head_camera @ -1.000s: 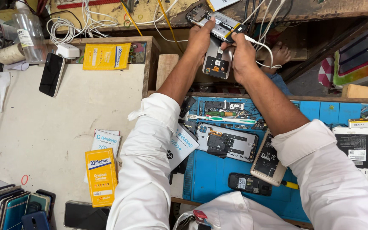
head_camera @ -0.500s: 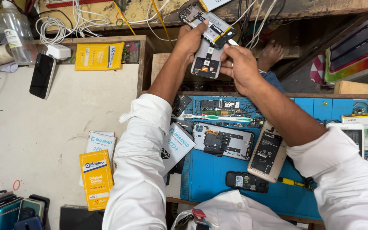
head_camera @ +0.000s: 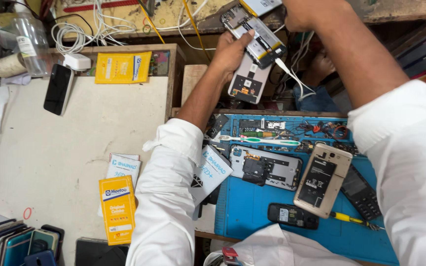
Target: The person repairs a smartphone by connecting a charging cable to the internal battery, using a screwdriver to adjust internal components, and using tweezers to manipulate small connectors. The person also handles a replacement back cover and a separate phone screen.
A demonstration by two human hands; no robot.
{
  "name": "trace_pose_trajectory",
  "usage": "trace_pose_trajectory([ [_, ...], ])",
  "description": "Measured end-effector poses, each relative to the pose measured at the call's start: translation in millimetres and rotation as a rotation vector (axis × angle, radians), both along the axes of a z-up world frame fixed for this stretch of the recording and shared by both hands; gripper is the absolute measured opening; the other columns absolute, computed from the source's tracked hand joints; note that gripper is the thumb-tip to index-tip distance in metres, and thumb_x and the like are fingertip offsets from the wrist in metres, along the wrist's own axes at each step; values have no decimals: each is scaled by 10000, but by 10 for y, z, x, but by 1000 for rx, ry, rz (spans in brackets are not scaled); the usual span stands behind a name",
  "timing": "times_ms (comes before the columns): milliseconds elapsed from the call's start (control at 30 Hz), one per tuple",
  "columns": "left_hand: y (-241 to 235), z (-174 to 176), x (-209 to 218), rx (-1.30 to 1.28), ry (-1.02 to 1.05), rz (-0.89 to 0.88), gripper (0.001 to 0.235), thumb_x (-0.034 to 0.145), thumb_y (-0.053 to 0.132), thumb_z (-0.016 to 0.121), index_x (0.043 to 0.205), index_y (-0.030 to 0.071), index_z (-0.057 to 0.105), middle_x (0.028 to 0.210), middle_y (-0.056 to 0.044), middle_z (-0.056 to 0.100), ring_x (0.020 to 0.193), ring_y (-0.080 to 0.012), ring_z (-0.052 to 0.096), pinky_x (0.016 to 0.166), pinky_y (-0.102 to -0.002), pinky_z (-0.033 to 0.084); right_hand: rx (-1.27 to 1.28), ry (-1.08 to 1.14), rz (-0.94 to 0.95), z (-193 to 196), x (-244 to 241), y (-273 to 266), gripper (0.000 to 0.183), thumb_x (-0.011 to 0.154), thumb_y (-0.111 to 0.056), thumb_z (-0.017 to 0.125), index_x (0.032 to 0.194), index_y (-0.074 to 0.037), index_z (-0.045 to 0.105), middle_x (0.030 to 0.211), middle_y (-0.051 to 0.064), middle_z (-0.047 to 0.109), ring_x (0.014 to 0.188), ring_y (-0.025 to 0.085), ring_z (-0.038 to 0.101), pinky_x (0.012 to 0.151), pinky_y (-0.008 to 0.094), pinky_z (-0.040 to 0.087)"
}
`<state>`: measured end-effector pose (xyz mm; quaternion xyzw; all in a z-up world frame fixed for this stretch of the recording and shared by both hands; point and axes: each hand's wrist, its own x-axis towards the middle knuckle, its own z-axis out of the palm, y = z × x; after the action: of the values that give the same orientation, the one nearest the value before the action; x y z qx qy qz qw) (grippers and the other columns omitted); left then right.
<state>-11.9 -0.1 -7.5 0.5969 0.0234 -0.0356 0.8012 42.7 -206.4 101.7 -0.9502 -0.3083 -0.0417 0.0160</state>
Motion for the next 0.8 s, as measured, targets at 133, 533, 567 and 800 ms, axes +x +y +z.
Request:
trace_pose_trajectory([
  [133, -1, -37, 45, 12, -49, -17, 271, 955, 139, 678, 1133, -55, 615, 1017, -224, 780, 834, -255, 795, 722, -390, 686, -115, 102, -31, -66, 232, 204, 400, 797, -164, 809, 1157, -9, 732, 904, 231, 759, 761, 372, 758, 634, 482, 614],
  [533, -14, 275, -226, 97, -198, 31, 306, 950, 159, 675, 1153, -25, 538, 923, -174, 786, 761, -199, 808, 659, -350, 695, 26, 266, -190, 34, 159, 106, 478, 974, -456, 713, 1171, -21, 740, 842, 227, 747, 667, 367, 719, 624, 509, 581],
  [567, -5, 325, -274, 101, -221, 46, 296, 955, 158, 673, 1145, -18, 531, 909, -163, 789, 756, -189, 807, 659, -343, 694, 51, 242, -158, 75, 141, 78, 492, 982, -479, 704, 1175, -28, 742, 834, 229, 745, 653, 371, 713, 612, 514, 579],
  [800, -56, 816, -877, 42, -496, 208, 226, 1013, 131, 683, 1143, -12, 566, 924, -97, 761, 782, -118, 744, 666, -268, 614, 85, 32, 137, 616, -604, -5, 547, 939, -512, 730, 1064, 20, 756, 740, 224, 709, 570, 338, 667, 516, 459, 543],
])
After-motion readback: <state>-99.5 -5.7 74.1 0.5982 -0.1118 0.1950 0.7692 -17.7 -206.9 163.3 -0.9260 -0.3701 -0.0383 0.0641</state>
